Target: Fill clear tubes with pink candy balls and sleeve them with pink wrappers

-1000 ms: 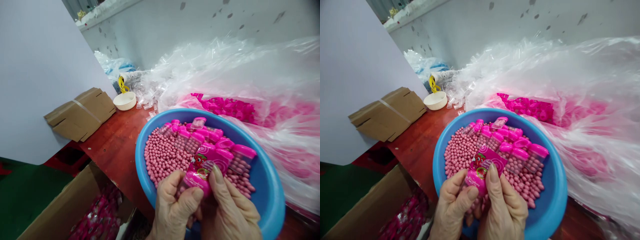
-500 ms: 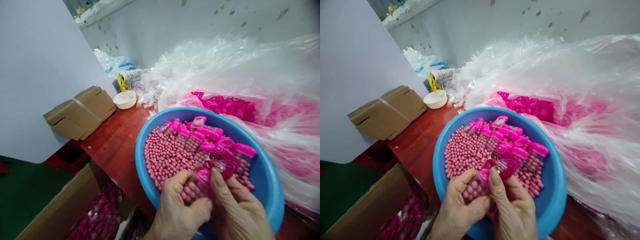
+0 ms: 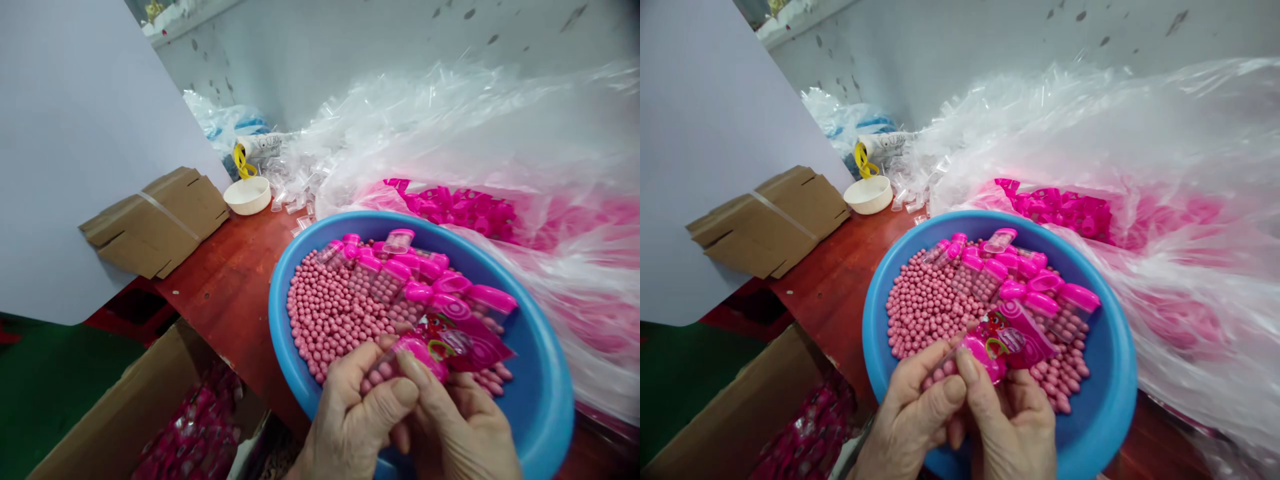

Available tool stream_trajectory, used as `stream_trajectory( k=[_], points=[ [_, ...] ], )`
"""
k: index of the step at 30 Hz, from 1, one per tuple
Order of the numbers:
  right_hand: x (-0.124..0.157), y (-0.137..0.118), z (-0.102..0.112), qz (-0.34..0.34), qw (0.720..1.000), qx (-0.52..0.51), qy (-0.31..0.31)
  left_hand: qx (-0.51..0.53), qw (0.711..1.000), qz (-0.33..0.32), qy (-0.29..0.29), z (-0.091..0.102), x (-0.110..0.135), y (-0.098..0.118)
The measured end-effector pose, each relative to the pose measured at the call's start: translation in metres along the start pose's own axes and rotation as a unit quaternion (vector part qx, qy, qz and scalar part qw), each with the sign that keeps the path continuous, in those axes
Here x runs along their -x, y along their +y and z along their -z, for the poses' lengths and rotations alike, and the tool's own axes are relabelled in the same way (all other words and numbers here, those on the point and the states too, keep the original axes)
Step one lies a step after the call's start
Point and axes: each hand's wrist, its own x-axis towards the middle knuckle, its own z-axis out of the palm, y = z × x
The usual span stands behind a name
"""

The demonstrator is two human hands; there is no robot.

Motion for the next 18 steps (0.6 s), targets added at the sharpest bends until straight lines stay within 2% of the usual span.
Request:
stream_trajectory(
  k=[5,10,14,18],
  points=[
    [-0.003,0.006,0.004,0.008,0.999,0.003,-0.036,0.058,0.998,0.001,0.008,-0.001,-0.001,-0.001],
    [-0.006,0.006,0.012,0.006,0.995,0.027,-0.095,0.058,0.998,-0.007,-0.005,-0.001,0.001,-0.004],
    [-0.006,0.0,0.014,0.017,0.993,0.028,-0.109,-0.008,0.999,-0.041,-0.005,0.001,0.002,-0.007],
    [-0.001,-0.002,0.01,0.032,0.994,0.038,-0.092,-0.12,0.989,-0.082,0.023,-0.001,0.004,-0.006]
  ],
)
